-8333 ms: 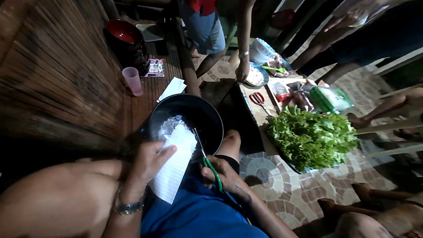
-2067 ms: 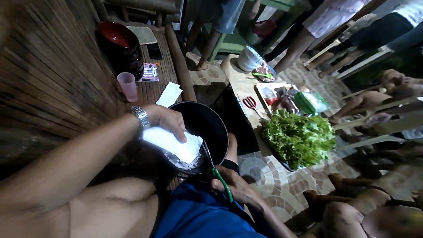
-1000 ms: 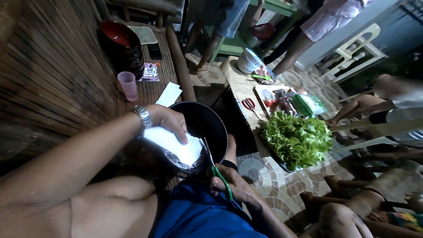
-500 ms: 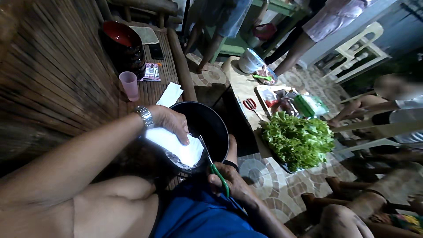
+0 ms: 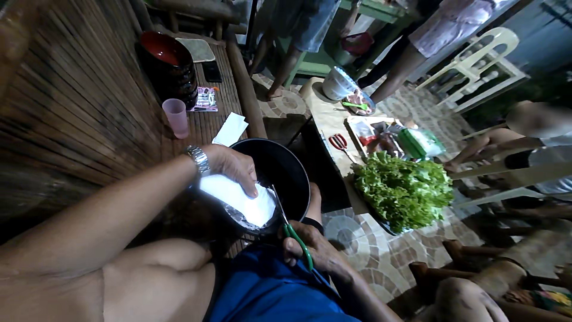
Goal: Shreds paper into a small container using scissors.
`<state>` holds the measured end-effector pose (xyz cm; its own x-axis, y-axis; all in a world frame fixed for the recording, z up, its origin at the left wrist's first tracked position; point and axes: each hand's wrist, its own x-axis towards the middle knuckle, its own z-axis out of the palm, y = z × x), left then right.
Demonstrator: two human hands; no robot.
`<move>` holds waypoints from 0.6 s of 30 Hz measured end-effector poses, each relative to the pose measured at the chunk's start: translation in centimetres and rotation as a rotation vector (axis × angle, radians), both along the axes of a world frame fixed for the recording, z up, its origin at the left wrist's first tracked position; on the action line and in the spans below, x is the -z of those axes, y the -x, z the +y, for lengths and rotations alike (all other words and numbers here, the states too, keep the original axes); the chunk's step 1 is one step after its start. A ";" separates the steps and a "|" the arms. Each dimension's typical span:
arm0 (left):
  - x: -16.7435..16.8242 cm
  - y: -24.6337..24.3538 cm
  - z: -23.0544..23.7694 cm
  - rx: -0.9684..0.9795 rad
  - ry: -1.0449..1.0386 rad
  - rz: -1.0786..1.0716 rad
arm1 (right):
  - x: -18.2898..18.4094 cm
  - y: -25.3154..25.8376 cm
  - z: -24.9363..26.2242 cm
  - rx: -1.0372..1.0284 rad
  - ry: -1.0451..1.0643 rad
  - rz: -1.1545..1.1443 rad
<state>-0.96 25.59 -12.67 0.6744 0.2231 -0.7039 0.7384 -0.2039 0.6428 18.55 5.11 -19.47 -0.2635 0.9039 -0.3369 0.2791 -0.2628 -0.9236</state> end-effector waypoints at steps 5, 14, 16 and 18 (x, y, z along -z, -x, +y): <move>-0.3 0.0 -0.1 0.006 -0.008 0.013 | 0.0 0.3 -0.1 0.041 0.000 0.022; -0.1 0.1 0.0 0.017 -0.011 0.012 | 0.7 0.0 -0.5 0.084 0.004 0.136; -0.1 0.0 0.1 0.016 -0.003 0.010 | 0.7 -0.3 -0.6 0.063 0.021 0.131; 0.0 0.1 0.1 0.005 0.007 0.004 | 0.5 -0.5 -0.7 0.025 0.041 0.081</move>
<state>-1.06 25.70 -12.70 0.6726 0.2148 -0.7082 0.7400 -0.2033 0.6411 19.06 4.37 -19.97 -0.2691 0.8965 -0.3519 0.1971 -0.3064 -0.9313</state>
